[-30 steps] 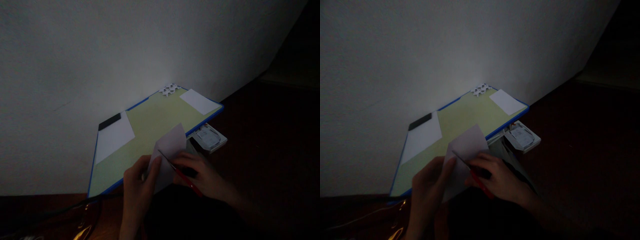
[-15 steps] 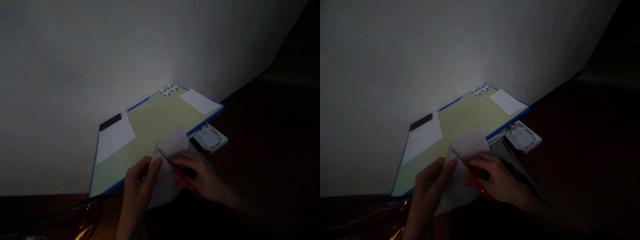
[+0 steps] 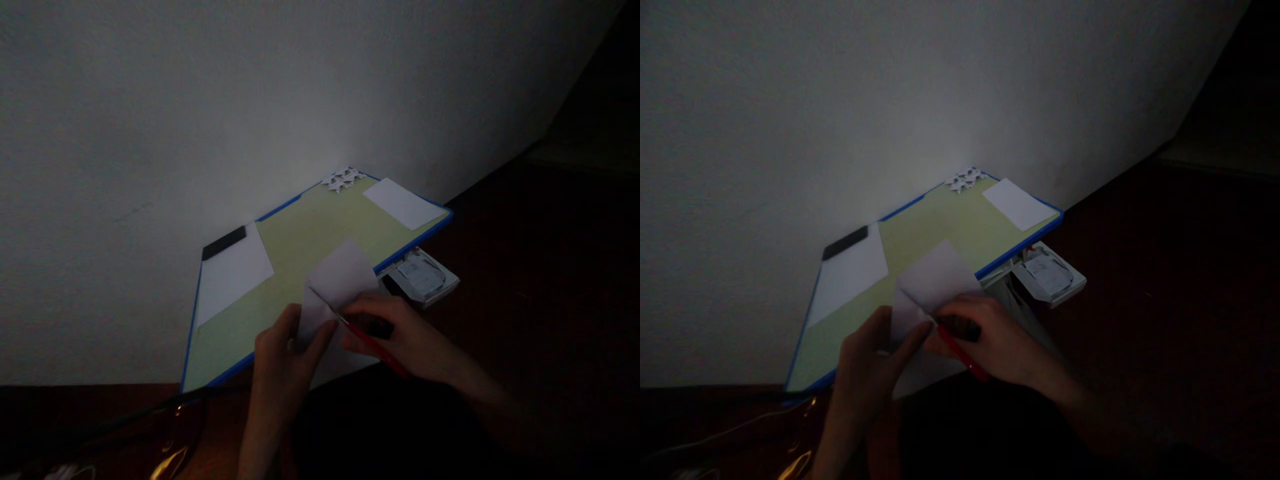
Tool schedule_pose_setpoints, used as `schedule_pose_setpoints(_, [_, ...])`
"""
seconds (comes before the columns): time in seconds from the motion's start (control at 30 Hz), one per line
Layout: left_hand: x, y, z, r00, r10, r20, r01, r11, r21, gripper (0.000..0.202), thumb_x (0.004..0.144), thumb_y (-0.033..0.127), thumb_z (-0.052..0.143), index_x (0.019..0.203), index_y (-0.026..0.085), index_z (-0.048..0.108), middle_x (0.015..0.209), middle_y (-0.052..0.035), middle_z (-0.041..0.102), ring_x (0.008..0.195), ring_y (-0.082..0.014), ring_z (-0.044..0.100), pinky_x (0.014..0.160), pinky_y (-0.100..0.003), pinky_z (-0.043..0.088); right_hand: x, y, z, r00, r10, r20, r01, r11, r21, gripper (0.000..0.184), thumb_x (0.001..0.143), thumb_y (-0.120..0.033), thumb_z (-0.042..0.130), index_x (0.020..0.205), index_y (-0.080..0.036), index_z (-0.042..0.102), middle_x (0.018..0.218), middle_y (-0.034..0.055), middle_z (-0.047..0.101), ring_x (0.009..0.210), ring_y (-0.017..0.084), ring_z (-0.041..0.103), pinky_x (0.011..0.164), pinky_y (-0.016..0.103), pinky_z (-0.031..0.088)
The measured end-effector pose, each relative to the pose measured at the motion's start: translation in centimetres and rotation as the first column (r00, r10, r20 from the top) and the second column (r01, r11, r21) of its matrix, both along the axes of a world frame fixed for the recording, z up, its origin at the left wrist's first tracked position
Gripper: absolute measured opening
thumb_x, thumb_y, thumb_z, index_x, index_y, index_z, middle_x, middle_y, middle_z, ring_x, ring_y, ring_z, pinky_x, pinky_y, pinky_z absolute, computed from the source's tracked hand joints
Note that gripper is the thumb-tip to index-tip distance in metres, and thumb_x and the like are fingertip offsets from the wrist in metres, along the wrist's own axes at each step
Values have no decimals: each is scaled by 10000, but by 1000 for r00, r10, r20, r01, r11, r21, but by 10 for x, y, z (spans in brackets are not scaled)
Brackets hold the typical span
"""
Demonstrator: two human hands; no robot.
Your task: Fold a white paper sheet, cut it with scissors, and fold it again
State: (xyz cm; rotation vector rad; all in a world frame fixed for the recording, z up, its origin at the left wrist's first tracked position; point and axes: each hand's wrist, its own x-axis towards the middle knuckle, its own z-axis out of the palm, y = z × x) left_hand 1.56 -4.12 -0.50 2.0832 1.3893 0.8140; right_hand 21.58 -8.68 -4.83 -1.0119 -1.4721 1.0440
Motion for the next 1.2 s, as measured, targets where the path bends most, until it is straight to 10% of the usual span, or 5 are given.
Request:
schedule_pose_setpoints(0.5, [-11, -5, -1, 984, -107, 143, 127, 982, -139, 365, 977, 467, 649, 730, 199, 671, 643, 11, 610, 607, -141, 554, 525, -232, 400, -1, 2, -26, 977, 158, -145, -148, 986, 76, 453, 919, -615, 747, 1050, -182, 777, 924, 30, 708, 808, 162, 624, 720, 280, 514])
schedule_pose_setpoints(1.2, [-1, -1, 3, 997, -62, -41, 61, 998, -24, 266, 817, 407, 784, 748, 184, 657, 626, 25, 653, 561, -137, 576, 504, -216, 414, -11, -6, -14, 989, -7, -151, 7, 1000, 2, 257, 948, -454, 783, 1079, -232, 792, 991, 18, 733, 887, 168, 668, 797, 289, 522])
